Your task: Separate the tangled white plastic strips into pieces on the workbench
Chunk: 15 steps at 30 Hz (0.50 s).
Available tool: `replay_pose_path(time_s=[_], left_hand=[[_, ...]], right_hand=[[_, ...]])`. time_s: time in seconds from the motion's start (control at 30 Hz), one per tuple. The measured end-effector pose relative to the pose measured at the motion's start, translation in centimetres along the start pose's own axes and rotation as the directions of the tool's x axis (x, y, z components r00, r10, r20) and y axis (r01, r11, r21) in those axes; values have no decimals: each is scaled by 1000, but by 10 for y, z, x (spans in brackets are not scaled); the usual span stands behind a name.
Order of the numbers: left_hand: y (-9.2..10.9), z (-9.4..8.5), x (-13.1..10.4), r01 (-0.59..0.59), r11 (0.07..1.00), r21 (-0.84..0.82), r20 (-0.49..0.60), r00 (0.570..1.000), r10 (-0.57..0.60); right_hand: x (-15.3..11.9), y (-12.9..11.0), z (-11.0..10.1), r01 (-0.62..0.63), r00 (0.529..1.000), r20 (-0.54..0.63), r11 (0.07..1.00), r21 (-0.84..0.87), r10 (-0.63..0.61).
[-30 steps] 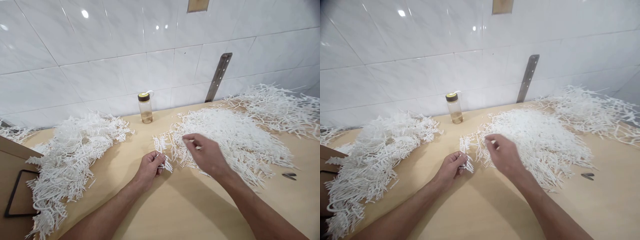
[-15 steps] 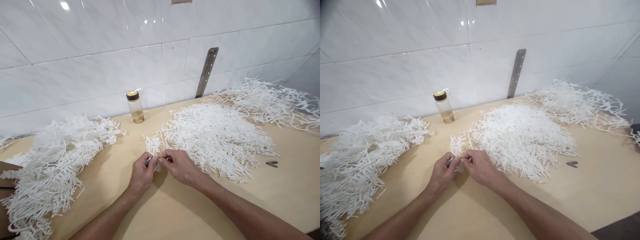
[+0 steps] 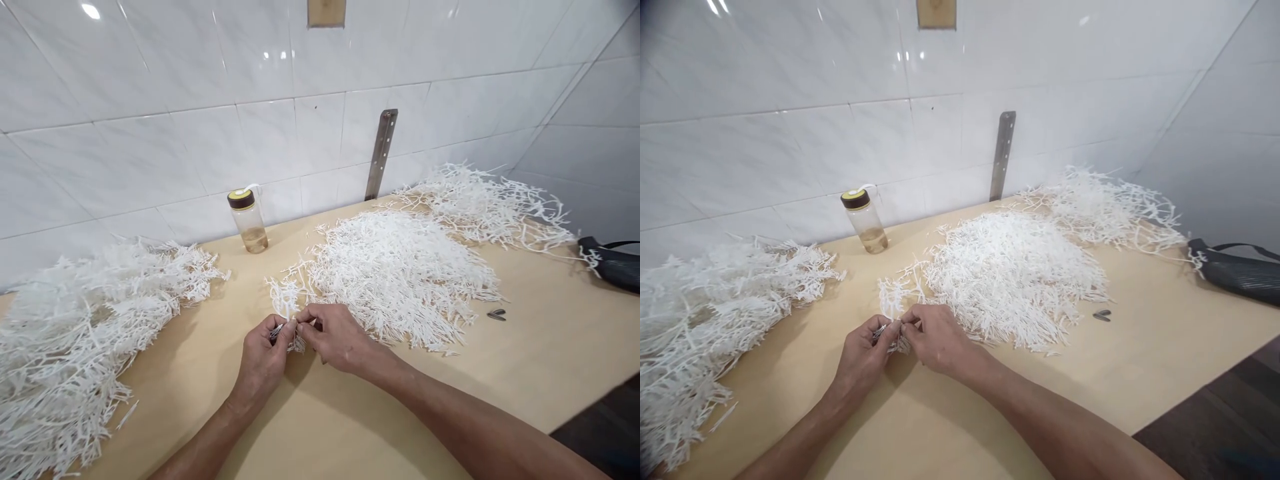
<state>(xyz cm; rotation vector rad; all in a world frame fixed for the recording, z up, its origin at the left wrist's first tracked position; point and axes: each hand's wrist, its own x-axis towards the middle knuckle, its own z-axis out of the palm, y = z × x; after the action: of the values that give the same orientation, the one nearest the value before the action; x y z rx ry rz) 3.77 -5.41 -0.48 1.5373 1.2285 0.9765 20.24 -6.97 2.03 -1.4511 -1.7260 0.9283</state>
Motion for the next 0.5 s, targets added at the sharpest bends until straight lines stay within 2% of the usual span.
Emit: replay_pose_path(time_s=[0.23, 0.37, 0.5], left_hand=[[-1, 0, -3, -50, 984, 170, -28, 998, 55], [-1, -1, -1, -47, 993, 110, -18, 999, 49], [1, -1, -1, -28, 997, 69, -19, 999, 29]], right_hand=[[-3, -3, 7, 68, 995, -62, 983, -168, -80], [-3, -3, 8, 75, 993, -71, 978, -193, -91], [-1, -6, 7, -1, 999, -35, 993, -116, -3]])
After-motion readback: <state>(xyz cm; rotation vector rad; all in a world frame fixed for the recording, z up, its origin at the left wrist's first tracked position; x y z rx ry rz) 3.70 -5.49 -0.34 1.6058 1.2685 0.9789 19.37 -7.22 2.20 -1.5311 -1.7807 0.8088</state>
